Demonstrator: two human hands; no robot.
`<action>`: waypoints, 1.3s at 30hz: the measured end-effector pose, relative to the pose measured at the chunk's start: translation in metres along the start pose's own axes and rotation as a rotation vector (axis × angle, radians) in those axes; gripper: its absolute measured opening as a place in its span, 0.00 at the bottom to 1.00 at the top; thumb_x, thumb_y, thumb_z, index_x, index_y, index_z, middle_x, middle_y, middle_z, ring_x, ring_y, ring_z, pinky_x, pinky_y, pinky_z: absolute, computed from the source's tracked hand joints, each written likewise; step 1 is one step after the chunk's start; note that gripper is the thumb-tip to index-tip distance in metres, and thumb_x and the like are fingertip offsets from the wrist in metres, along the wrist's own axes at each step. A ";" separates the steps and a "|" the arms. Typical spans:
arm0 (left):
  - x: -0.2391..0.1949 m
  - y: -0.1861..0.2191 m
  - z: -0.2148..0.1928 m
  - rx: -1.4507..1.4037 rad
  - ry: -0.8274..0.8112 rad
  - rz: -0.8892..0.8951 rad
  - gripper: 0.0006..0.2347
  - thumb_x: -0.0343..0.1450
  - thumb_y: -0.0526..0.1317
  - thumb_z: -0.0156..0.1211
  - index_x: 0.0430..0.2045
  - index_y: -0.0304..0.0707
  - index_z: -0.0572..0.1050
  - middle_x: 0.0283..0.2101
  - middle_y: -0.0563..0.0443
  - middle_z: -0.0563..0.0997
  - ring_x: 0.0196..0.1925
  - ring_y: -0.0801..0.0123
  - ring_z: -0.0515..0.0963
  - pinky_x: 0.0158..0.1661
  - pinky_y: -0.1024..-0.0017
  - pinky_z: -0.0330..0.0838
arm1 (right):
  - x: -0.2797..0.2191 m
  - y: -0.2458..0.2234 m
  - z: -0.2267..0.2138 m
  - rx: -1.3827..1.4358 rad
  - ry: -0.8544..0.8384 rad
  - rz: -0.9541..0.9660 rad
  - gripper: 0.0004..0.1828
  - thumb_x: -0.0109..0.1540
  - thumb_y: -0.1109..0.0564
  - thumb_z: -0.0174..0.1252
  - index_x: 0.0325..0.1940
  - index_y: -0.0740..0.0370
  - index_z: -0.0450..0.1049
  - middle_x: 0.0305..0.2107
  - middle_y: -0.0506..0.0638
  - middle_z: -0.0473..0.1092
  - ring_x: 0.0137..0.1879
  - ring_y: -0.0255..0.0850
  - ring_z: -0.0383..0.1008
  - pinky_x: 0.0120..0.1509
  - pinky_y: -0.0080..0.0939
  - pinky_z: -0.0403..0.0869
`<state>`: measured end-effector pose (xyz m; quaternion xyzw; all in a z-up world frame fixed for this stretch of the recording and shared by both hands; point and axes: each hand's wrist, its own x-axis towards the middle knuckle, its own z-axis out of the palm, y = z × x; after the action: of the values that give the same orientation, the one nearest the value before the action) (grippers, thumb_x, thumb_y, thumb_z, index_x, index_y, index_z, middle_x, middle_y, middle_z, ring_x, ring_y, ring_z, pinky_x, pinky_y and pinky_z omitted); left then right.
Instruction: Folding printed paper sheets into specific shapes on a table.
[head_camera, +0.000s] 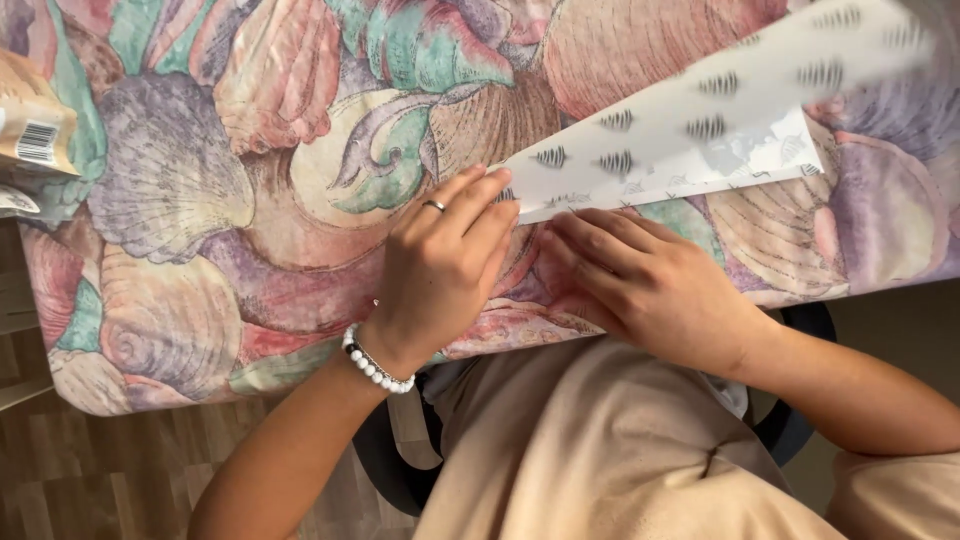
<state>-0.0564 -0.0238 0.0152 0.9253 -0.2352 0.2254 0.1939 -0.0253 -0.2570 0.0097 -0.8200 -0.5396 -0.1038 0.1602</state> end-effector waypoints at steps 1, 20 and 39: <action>-0.002 -0.001 0.002 -0.004 0.000 -0.001 0.03 0.73 0.29 0.62 0.37 0.31 0.81 0.51 0.41 0.82 0.55 0.48 0.81 0.50 0.56 0.78 | -0.002 0.001 0.002 0.000 -0.004 0.002 0.29 0.69 0.43 0.56 0.64 0.69 0.71 0.57 0.59 0.72 0.60 0.52 0.75 0.67 0.50 0.74; -0.008 -0.009 0.008 -0.077 0.000 -0.029 0.03 0.71 0.28 0.66 0.35 0.30 0.84 0.47 0.43 0.84 0.50 0.51 0.80 0.51 0.57 0.74 | 0.022 0.025 0.001 -0.020 0.013 -0.038 0.07 0.70 0.66 0.53 0.47 0.70 0.76 0.44 0.55 0.69 0.46 0.50 0.69 0.49 0.46 0.75; -0.003 -0.013 0.001 -0.169 -0.061 -0.075 0.02 0.71 0.27 0.66 0.33 0.31 0.81 0.47 0.44 0.83 0.51 0.52 0.81 0.52 0.57 0.72 | -0.004 0.049 -0.004 -0.034 -0.012 -0.061 0.10 0.70 0.66 0.51 0.51 0.73 0.77 0.47 0.59 0.70 0.46 0.52 0.73 0.52 0.48 0.78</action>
<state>-0.0517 -0.0131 0.0094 0.9202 -0.2243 0.1691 0.2725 0.0180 -0.2798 0.0048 -0.8063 -0.5635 -0.1131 0.1398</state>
